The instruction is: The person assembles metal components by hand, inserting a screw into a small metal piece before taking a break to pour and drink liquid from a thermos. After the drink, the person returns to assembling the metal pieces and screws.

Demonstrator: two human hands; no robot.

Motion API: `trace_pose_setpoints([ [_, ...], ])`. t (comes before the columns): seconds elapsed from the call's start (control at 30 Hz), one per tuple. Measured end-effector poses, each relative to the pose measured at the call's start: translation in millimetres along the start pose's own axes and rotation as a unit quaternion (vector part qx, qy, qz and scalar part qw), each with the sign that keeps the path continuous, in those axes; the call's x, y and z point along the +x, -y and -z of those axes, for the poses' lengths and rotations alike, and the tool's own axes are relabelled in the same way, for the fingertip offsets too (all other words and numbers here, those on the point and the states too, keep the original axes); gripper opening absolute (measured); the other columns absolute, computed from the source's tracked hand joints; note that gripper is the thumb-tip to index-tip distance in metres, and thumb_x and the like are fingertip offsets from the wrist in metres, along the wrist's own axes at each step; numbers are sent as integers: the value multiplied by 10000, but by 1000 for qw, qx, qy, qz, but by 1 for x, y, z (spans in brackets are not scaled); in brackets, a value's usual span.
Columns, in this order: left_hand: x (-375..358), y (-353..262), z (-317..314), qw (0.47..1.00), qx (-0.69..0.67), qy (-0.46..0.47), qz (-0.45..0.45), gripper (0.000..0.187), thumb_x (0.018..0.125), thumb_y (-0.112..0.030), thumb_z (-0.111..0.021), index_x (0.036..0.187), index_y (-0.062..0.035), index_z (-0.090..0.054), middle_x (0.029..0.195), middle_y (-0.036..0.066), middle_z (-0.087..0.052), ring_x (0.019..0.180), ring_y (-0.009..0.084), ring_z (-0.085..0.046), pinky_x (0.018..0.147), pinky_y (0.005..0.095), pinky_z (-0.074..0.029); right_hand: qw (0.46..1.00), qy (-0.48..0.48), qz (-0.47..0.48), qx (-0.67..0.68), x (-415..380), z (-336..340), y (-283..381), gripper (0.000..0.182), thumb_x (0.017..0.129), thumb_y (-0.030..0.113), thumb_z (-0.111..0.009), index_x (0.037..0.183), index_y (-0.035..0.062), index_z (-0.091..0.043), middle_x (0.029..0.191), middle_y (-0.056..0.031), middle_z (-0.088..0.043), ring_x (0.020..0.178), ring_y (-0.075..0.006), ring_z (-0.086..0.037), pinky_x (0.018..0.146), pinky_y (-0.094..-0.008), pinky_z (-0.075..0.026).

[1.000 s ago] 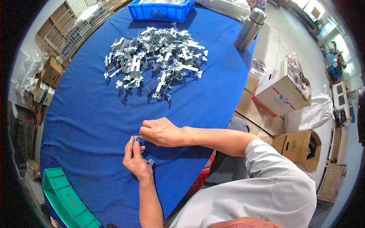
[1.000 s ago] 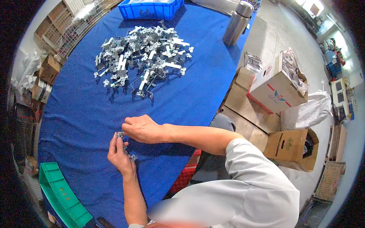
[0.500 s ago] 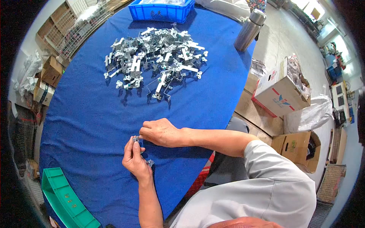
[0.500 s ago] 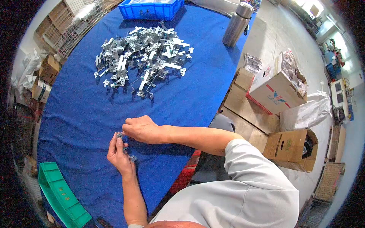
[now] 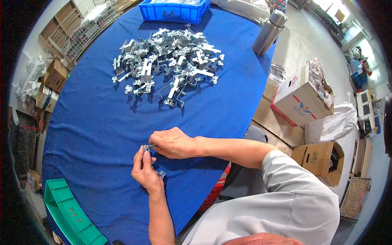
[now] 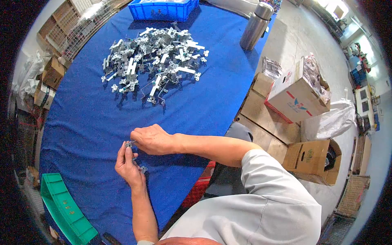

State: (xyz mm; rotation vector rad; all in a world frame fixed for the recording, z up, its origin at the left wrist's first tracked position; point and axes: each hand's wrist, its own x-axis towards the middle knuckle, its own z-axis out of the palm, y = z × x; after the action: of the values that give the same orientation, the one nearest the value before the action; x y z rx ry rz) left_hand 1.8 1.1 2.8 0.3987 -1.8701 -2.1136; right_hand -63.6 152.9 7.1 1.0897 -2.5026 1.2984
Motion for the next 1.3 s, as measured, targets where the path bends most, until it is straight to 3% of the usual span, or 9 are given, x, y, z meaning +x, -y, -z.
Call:
trace_pose_setpoints([
  [0.27,-2,-7,-3,1000,13,7,-9,228,926,38,-602,1139,53,-682,1096,115,-677,857,118,-641,651,218,-537,998,29,-12,-61,0,-3,-3,211,925,232,-607,865,45,-527,808,-139,-598,712,-347,-647,544,-469,-488],
  [0.47,-1,-3,1,1000,24,2,19,234,929,36,-600,1150,61,-673,1100,118,-674,879,127,-647,662,222,-544,999,-5,-13,-41,2,0,3,244,930,261,-612,846,44,-537,757,-146,-601,672,-351,-644,540,-470,-492],
  [0.63,-1,-1,0,1000,15,3,-5,253,943,-9,-595,1177,61,-660,1091,104,-694,816,106,-628,666,228,-524,994,67,-54,-73,3,8,3,254,933,269,-609,867,35,-535,794,-171,-625,704,-375,-653,552,-497,-486],
  [0.83,-2,-3,-1,1000,18,4,-6,255,946,-9,-594,1184,57,-657,1097,107,-694,873,119,-644,684,234,-533,997,22,-68,10,5,7,4,253,944,275,-599,888,33,-552,826,-174,-637,739,-408,-645,595,-515,-484],
  [0.97,-2,-3,-1,1000,15,11,-8,257,947,-9,-595,1190,56,-653,1104,113,-693,923,133,-653,695,237,-538,995,62,-74,-38,4,8,1,247,942,268,-618,895,32,-563,782,-164,-615,718,-386,-631,594,-491,-478],
  [1.03,-2,-4,-2,1000,5,7,-2,242,942,9,-597,1169,62,-661,1107,118,-683,917,137,-650,695,236,-542,997,19,-73,9,5,7,4,237,940,260,-621,914,29,-575,789,-166,-622,732,-383,-638,601,-492,-477],
  [1.17,-2,-4,-1,1000,-11,2,2,226,936,21,-608,1148,66,-671,1110,122,-675,913,140,-646,699,235,-545,995,30,-87,28,5,9,6,239,937,259,-626,898,28,-578,806,-164,-633,738,-380,-642,601,-491,-478],
  [1.23,-2,-4,-2,1000,-8,0,3,227,934,21,-611,1149,64,-671,1110,122,-676,910,140,-647,703,234,-546,989,99,-106,-31,6,13,7,233,934,251,-628,904,26,-575,825,-163,-642,745,-381,-642,611,-490,-482],
  [1.3,-2,-4,-2,1000,-3,-2,4,228,933,20,-614,1149,63,-671,1110,122,-677,907,140,-648,707,233,-546,992,74,-97,-13,4,12,7,243,938,262,-609,890,27,-575,836,-177,-651,760,-397,-646,621,-509,-489],
])
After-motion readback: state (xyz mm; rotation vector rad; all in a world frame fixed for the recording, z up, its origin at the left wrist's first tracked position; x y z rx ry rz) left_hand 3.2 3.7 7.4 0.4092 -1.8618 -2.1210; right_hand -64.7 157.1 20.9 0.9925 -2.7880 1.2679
